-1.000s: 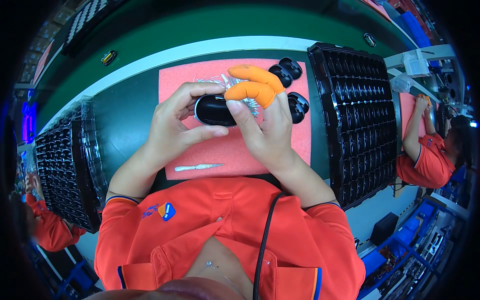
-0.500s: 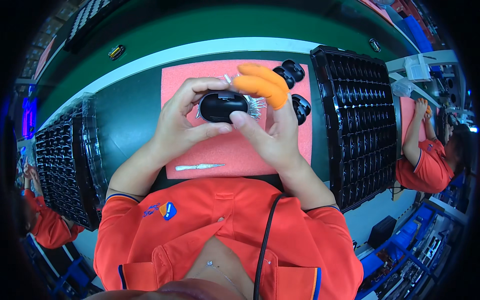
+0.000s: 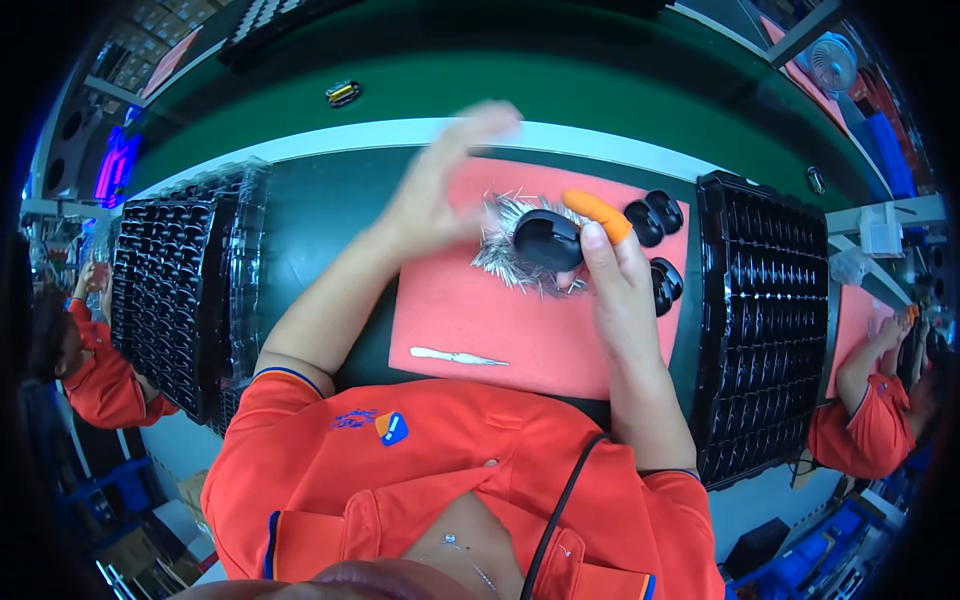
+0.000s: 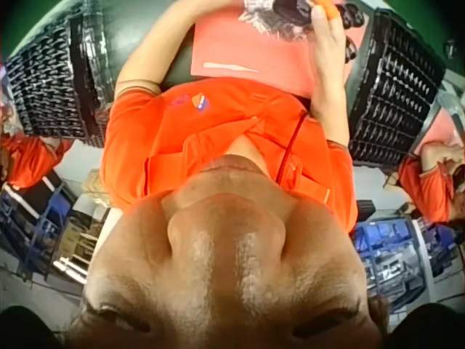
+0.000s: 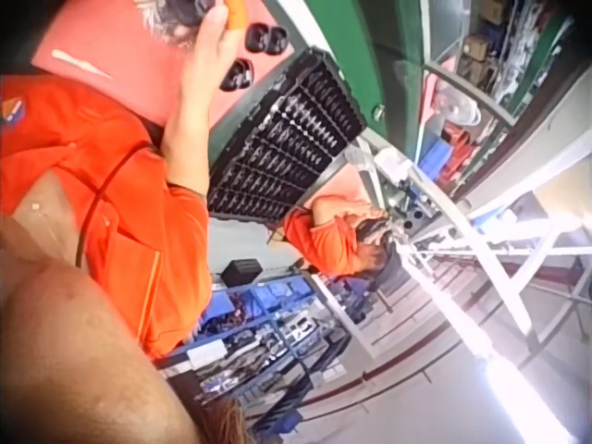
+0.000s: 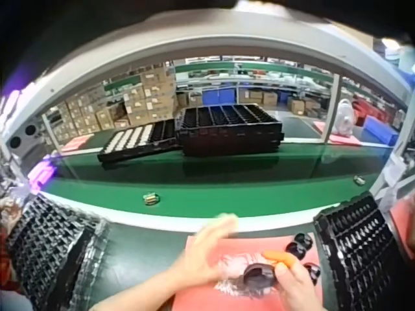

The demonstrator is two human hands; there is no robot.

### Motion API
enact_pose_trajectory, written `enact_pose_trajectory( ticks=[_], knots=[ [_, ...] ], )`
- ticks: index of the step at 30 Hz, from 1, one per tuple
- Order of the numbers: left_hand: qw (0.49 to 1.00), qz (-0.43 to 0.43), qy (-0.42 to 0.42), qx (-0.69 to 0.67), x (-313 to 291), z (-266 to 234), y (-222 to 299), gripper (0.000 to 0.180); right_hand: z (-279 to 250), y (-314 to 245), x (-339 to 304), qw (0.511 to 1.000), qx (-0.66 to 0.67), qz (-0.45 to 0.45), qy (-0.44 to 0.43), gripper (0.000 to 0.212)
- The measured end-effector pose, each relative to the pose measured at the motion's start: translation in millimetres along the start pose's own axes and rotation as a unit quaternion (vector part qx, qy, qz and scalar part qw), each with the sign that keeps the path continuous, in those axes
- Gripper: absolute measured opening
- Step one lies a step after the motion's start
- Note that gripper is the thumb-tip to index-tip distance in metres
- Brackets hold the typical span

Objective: The person assembles electronic devices by retrieving internal electronic modules and plastic shells, fitting the modules into the shells by hand, and placing the assembled devices onto the conveyor belt.

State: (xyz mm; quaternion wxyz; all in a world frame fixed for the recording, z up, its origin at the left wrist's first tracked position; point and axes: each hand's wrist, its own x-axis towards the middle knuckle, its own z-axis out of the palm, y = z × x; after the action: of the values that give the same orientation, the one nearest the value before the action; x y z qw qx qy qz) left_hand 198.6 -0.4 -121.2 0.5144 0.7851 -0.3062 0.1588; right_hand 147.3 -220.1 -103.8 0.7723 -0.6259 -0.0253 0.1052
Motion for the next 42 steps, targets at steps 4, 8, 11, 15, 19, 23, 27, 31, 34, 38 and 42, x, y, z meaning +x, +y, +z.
enact_pose_trajectory(
  ticks=[4, 8, 11, 15, 19, 23, 27, 31, 34, 38, 42],
  knots=[
    [0.884, -0.031, 0.234, 0.403, 4.9, -69.3, -108.1, 0.052, -3.9, 6.5, 3.4, 0.999, -0.011, 0.035, 0.009, 0.037],
    [0.753, -0.226, 0.149, 0.600, -25.8, -114.2, -174.8, 0.052, -2.7, 8.0, 17.2, 1.000, -0.022, 0.019, -0.004, 0.035],
    [0.781, -0.279, 0.108, 0.548, -4.2, -107.9, -151.0, 0.042, -3.1, -0.4, 31.8, 0.998, -0.063, 0.002, -0.006, 0.038],
    [0.846, -0.245, 0.200, 0.428, -8.4, -92.8, -140.9, 0.036, 13.0, -2.3, 53.0, 0.998, -0.053, -0.016, -0.016, 0.039],
    [0.859, -0.262, 0.308, -0.314, 1.9, -31.7, -95.1, 0.037, 20.2, 1.9, 67.6, 0.999, -0.047, 0.009, -0.001, 0.041],
    [0.746, -0.315, 0.268, -0.521, -4.4, 9.3, -56.9, 0.027, 23.2, 6.1, 79.0, 0.997, -0.074, -0.022, 0.017, 0.042],
    [0.785, -0.303, 0.245, -0.482, -7.4, 25.6, -46.1, 0.031, 18.0, 28.5, 86.7, 0.989, -0.092, -0.091, 0.072, 0.038],
    [0.820, -0.281, 0.202, -0.456, -7.5, 34.2, -39.6, 0.040, 14.0, 37.5, 84.7, 0.973, -0.155, -0.144, 0.090, 0.036],
    [0.821, -0.318, 0.180, -0.439, -4.5, 39.3, -26.6, 0.042, 13.3, 40.0, 84.5, 0.973, -0.145, -0.158, 0.089, 0.037],
    [0.811, -0.306, 0.184, -0.464, -6.2, 40.8, -35.8, 0.039, 15.0, 42.4, 82.3, 0.972, -0.154, -0.163, 0.075, 0.038],
    [0.791, -0.347, 0.178, -0.472, -7.9, 37.9, -39.2, 0.037, 15.2, 46.8, 85.1, 0.964, -0.181, -0.180, 0.074, 0.038]
  ],
)
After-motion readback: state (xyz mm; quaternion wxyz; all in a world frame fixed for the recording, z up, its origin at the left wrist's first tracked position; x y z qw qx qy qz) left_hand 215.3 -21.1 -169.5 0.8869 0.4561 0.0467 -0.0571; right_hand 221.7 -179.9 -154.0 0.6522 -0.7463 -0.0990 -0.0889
